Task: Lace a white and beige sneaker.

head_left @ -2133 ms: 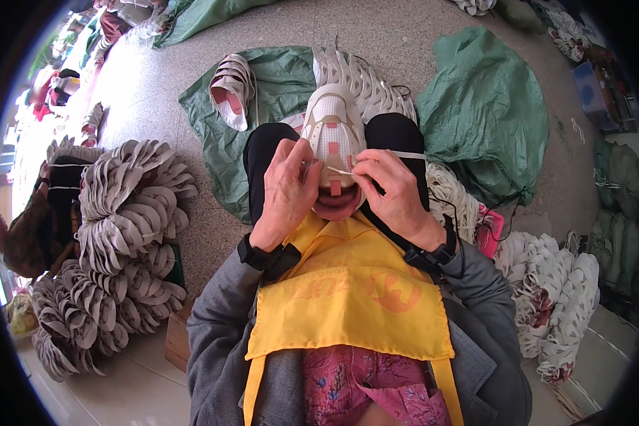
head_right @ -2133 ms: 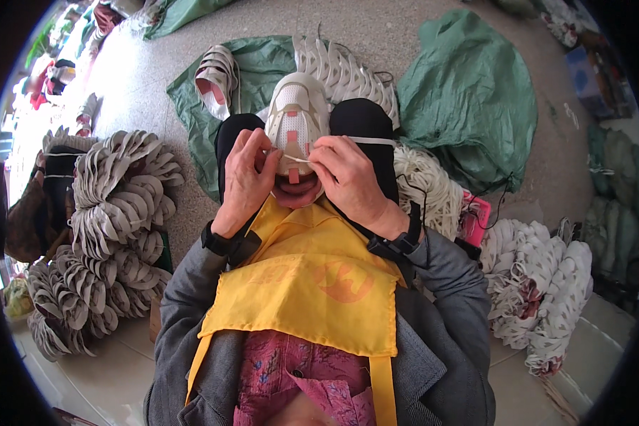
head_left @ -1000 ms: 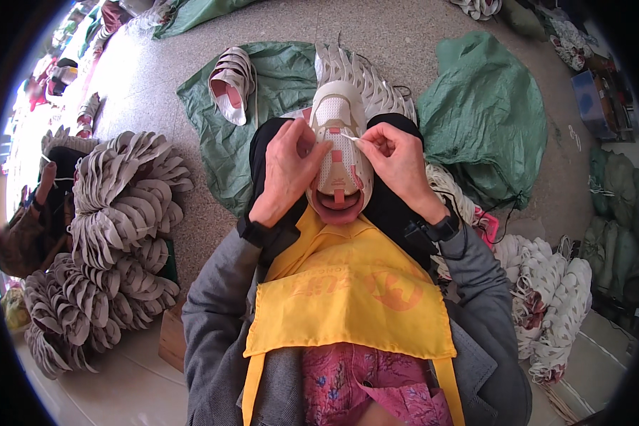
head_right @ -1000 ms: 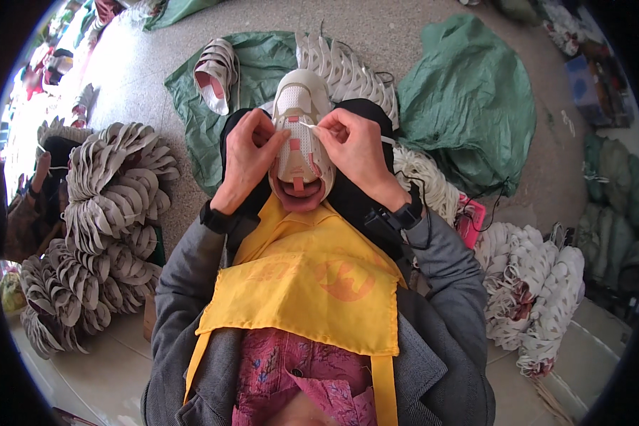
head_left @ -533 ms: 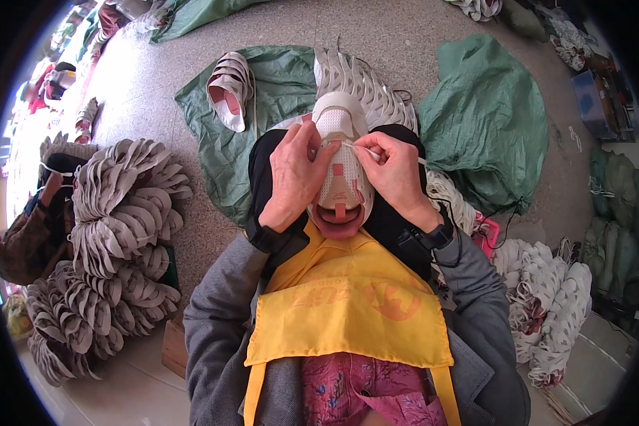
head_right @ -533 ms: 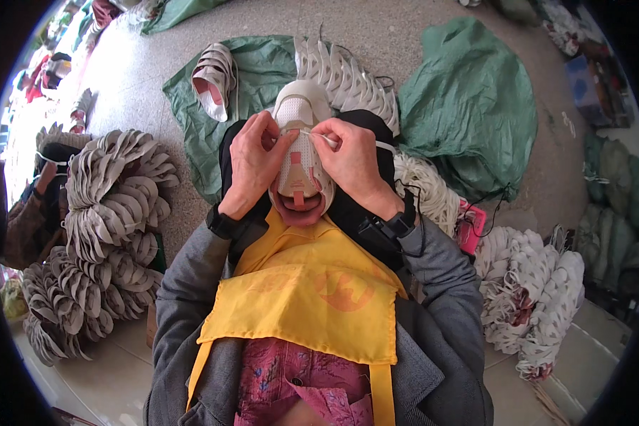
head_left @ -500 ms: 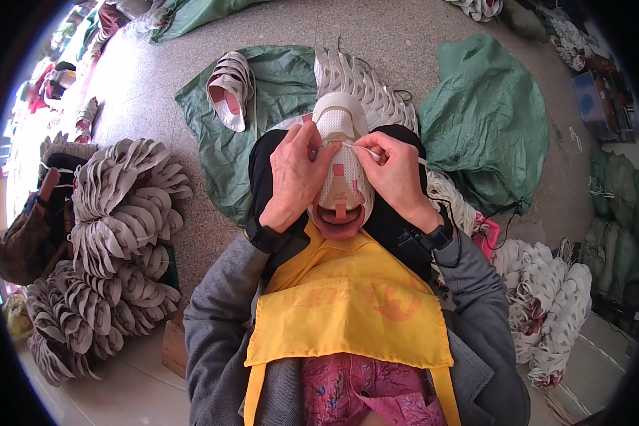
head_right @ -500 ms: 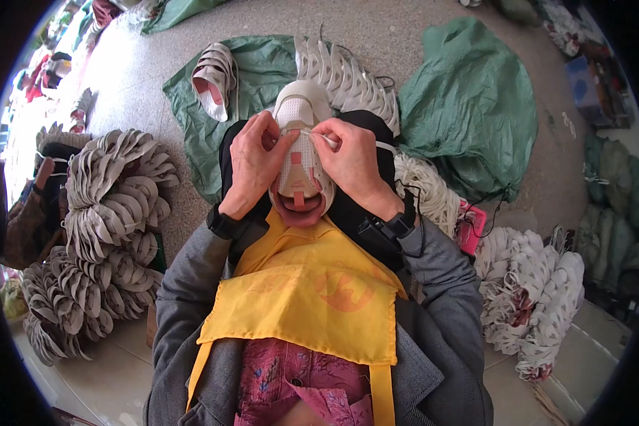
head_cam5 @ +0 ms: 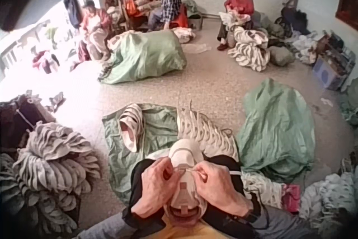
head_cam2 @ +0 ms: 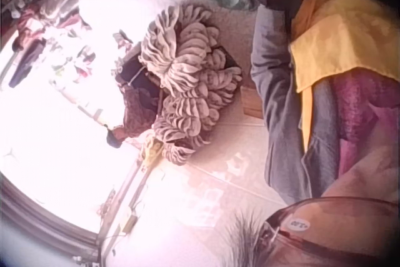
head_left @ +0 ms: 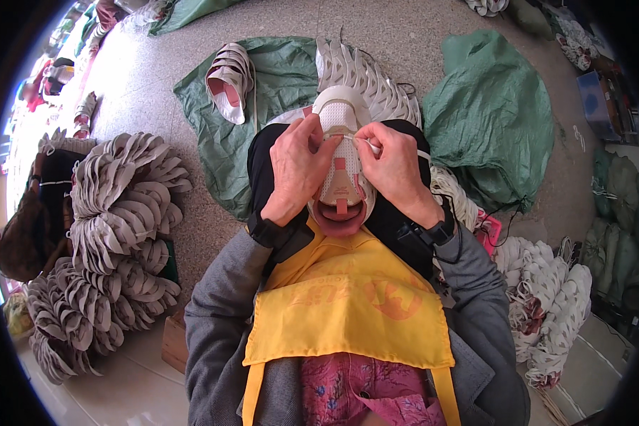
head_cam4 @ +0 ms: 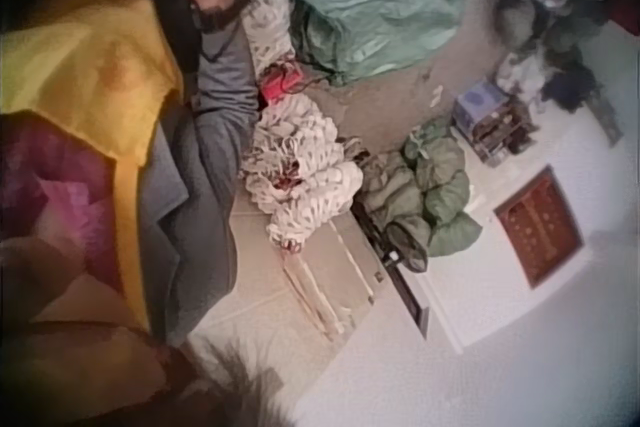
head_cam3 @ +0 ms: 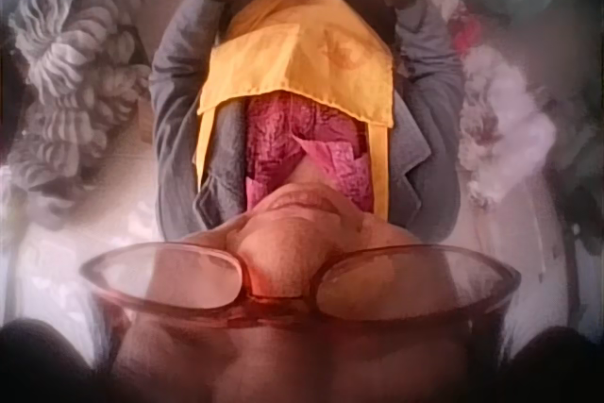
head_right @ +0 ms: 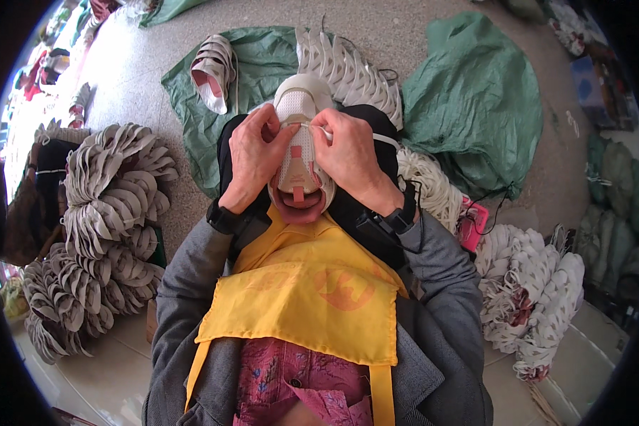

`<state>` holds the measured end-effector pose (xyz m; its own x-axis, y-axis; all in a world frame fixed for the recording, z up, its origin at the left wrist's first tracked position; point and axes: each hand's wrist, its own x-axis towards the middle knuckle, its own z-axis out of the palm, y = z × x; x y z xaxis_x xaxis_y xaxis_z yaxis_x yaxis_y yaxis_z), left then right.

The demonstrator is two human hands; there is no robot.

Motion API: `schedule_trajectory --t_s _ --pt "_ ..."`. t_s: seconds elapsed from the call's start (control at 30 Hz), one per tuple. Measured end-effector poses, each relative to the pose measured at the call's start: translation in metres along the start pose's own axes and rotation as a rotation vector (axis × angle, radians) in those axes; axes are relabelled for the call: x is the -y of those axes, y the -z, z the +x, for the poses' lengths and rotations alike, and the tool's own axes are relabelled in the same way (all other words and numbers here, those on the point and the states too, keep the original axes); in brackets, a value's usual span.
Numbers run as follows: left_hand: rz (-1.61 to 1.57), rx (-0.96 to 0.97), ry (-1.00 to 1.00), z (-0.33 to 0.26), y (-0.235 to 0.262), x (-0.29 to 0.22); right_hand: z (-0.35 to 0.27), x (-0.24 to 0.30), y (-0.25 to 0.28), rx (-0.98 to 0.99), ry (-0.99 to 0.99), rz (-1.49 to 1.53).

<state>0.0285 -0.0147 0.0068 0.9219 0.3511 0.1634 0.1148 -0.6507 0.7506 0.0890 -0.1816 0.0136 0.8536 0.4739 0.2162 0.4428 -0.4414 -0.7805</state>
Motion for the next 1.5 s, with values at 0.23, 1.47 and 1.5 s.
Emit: schedule_trajectory --t_s 0.23,1.47,1.5 --pt "-0.011 0.033 0.028 0.001 0.003 0.000 0.011 -0.002 0.004 0.073 0.084 -0.077" --pt "-0.231 0.038 -0.090 -0.004 0.007 0.015 0.013 -0.008 -0.010 0.113 0.123 0.018" --pt "-0.229 0.039 -0.084 -0.004 0.007 0.014 0.013 -0.008 -0.013 0.120 0.139 0.009"
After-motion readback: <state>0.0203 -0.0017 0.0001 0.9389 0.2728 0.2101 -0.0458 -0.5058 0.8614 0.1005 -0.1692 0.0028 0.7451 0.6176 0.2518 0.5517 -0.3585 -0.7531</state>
